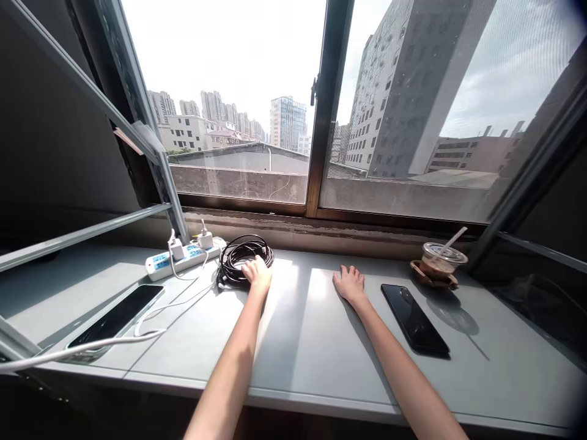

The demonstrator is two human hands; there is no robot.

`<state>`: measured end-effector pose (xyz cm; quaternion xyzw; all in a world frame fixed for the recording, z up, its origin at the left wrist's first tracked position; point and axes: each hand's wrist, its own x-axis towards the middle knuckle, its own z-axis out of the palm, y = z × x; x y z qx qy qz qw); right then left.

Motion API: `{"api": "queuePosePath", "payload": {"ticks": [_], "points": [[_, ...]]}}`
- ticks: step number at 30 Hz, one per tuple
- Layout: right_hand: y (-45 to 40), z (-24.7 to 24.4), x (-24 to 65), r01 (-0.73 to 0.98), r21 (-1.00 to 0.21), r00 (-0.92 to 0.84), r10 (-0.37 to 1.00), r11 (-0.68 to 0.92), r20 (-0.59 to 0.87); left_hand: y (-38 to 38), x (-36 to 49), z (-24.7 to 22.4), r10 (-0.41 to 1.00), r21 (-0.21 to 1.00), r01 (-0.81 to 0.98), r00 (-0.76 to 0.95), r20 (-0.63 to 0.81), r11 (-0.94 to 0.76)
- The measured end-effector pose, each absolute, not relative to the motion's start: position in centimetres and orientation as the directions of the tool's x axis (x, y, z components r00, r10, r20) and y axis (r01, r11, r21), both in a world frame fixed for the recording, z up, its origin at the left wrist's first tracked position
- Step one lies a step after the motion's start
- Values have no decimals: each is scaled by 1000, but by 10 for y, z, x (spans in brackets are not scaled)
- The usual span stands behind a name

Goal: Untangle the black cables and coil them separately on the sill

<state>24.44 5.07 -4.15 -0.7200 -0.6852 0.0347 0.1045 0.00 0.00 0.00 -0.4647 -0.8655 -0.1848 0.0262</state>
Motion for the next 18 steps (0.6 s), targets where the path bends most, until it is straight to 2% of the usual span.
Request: {"api": "queuePosePath", "payload": {"ticks": [5,12,18], "points": [[51,-42,244,979,-198,55,995,-37,86,-1,-4,1,754,338,800,-589,289,496],[50,-42,242,975,-222,46,995,-26,84,-1,-9,8,768,397,833,-528,364,385],[50,-40,241,969,-246,57,994,-33,94,-3,-5,16,676,474,800,-580,455,367]]}}
